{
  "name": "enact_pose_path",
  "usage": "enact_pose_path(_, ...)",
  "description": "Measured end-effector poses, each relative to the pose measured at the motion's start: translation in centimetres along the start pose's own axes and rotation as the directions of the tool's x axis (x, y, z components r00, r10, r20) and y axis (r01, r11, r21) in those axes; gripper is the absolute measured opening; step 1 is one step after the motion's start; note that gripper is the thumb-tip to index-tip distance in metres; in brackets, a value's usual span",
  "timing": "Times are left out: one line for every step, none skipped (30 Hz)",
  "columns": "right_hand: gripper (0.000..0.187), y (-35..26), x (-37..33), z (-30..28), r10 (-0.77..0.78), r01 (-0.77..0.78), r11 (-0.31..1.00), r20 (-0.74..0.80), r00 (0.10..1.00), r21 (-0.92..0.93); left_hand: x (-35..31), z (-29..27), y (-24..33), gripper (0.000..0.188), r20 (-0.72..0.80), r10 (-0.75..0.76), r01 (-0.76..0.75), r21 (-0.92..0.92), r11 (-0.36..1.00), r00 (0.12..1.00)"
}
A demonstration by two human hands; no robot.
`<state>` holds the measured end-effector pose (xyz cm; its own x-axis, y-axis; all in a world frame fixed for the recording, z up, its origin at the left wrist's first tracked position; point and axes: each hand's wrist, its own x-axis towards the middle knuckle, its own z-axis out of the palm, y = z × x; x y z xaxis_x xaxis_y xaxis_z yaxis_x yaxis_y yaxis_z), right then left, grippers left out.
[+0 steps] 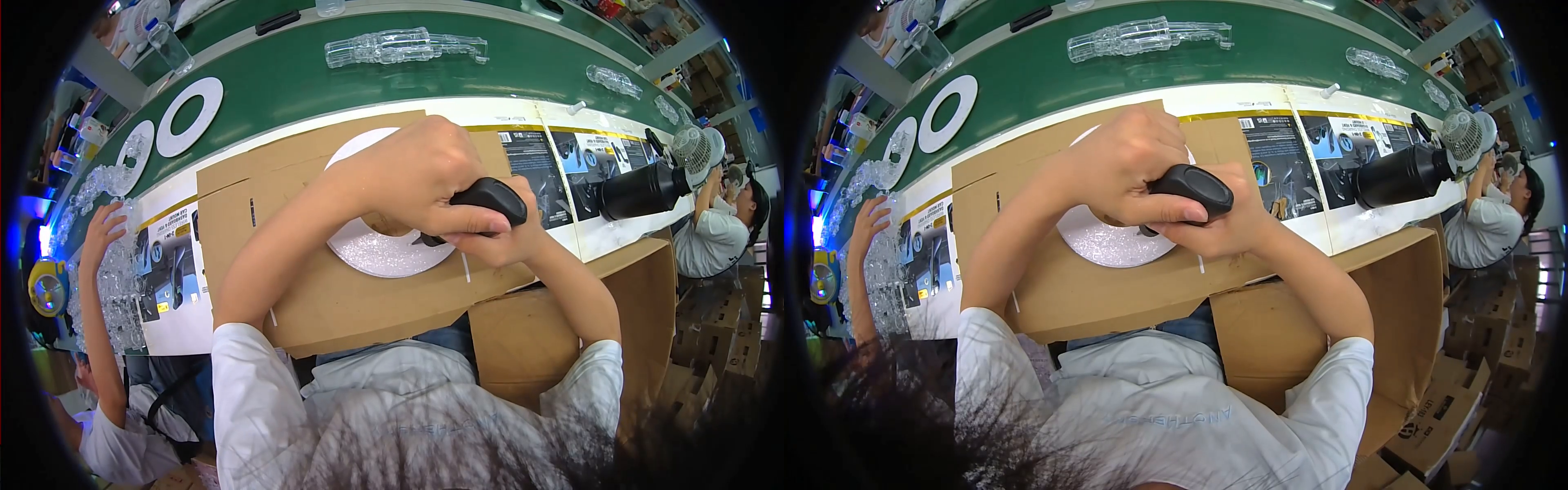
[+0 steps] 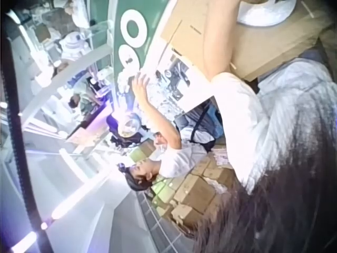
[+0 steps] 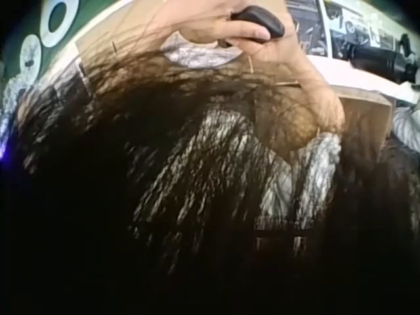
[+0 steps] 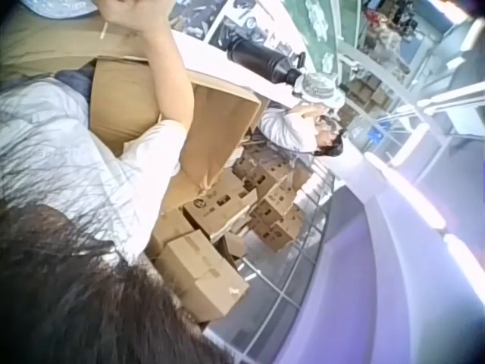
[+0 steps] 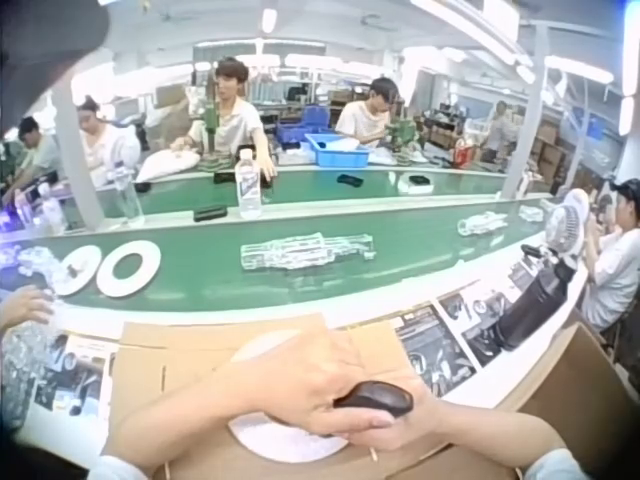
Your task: Applying a sealant or adhesive to white ring-shaped components and packing them into a shipping box.
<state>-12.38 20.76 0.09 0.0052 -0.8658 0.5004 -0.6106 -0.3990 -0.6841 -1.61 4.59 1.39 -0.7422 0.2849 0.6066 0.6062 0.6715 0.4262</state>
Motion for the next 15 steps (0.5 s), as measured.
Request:
enact_pose_path(0.017, -0.01, 0.02, -0.04, 0.000, 0.000, 1.000, 0.000, 1.000, -0.001, 0.05, -0.03, 0.04, 0.046, 0.003, 0.001, -0.001, -0.001, 1.000, 1.000)
enact_pose_path(0.017, -0.02, 0.04, -0.09, 0.001, -0.001, 1.000, 0.000, 1.000, 0.005, 0.09, -0.05, 0.06, 0.046, 0.006, 0.002, -0.002, -0.001, 1.000, 1.000)
enact_pose_path(0.017, 0.01, 0.06, -0.09, 0.001, -0.001, 1.000, -0.001, 1.000, 0.014, 0.07, -0.03, 0.07, 0.046, 0.006, 0.000, 0.000, -0.001, 1.000, 1.000)
enact_pose_path(0.017, 0.03, 0.05, -0.10, 0.001, -0.001, 1.000, 0.000, 1.000, 0.016, 0.06, 0.00, 0.08, 0.046, 0.005, -0.002, 0.002, -0.008, 1.000, 1.000)
enact_pose_path(0.016, 0.04, 0.03, -0.12, 0.007, -0.007, 1.000, 0.006, 1.000, 0.024, 0.05, 0.02, 0.08, 0.046, 0.004, -0.004, 0.004, -0.015, 1.000, 1.000)
enact_pose_path(0.016, 0.05, 0.02, -0.15, 0.013, -0.013, 0.999, 0.013, 1.000, 0.032, 0.07, 0.04, 0.06, 0.046, 0.004, -0.004, 0.004, -0.015, 1.000, 1.000)
enact_pose_path(0.016, 0.06, 0.03, -0.15, 0.013, -0.013, 0.999, 0.013, 1.000, 0.032, 0.08, 0.05, 0.04, 0.046, 0.007, 0.001, -0.001, -0.013, 1.000, 1.000)
enact_pose_path(0.016, 0.07, 0.05, -0.15, 0.004, -0.004, 1.000, 0.006, 1.000, 0.031, 0.09, 0.06, 0.02, 0.047, 0.009, 0.007, -0.006, -0.011, 1.000, 1.000)
enact_pose_path(0.016, 0.08, 0.07, -0.14, -0.006, 0.006, 1.000, -0.001, 1.000, 0.030, 0.09, 0.06, 0.02, 0.047, 0.009, 0.007, -0.007, -0.011, 1.000, 1.000)
enact_pose_path(0.016, 0.09, 0.04, -0.13, -0.006, 0.006, 1.000, -0.001, 1.000, 0.030, 0.07, 0.07, 0.03, 0.047, 0.009, 0.009, -0.009, -0.010, 1.000, 1.000)
enact_pose_path(0.016, 0.12, -0.01, -0.13, 0.000, 0.000, 1.000, 0.002, 1.000, 0.031, 0.06, 0.08, 0.04, 0.047, 0.009, 0.011, -0.011, -0.009, 1.000, 1.000)
enact_pose_path(0.016, 0.14, -0.04, -0.13, 0.005, -0.005, 0.999, 0.006, 1.000, 0.033, 0.04, 0.07, 0.08, 0.047, 0.009, 0.010, -0.010, -0.008, 1.000, 1.000)
enact_pose_path(0.016, 0.14, -0.01, -0.13, 0.004, -0.004, 0.999, 0.007, 1.000, 0.034, 0.03, 0.07, 0.13, 0.047, 0.006, 0.009, -0.009, 0.000, 1.000, 1.000)
enact_pose_path(0.017, 0.15, 0.03, -0.13, -0.033, 0.032, 0.999, 0.008, 0.999, 0.039, 0.00, 0.07, 0.19, 0.047, 0.004, 0.008, -0.008, 0.007, 1.000, 1.000)
enact_pose_path(0.018, 0.15, 0.04, -0.15, -0.068, 0.067, 0.997, 0.008, 0.998, 0.042, 0.05, 0.06, 0.22, 0.047, 0.003, 0.008, -0.008, 0.007, 1.000, 1.000)
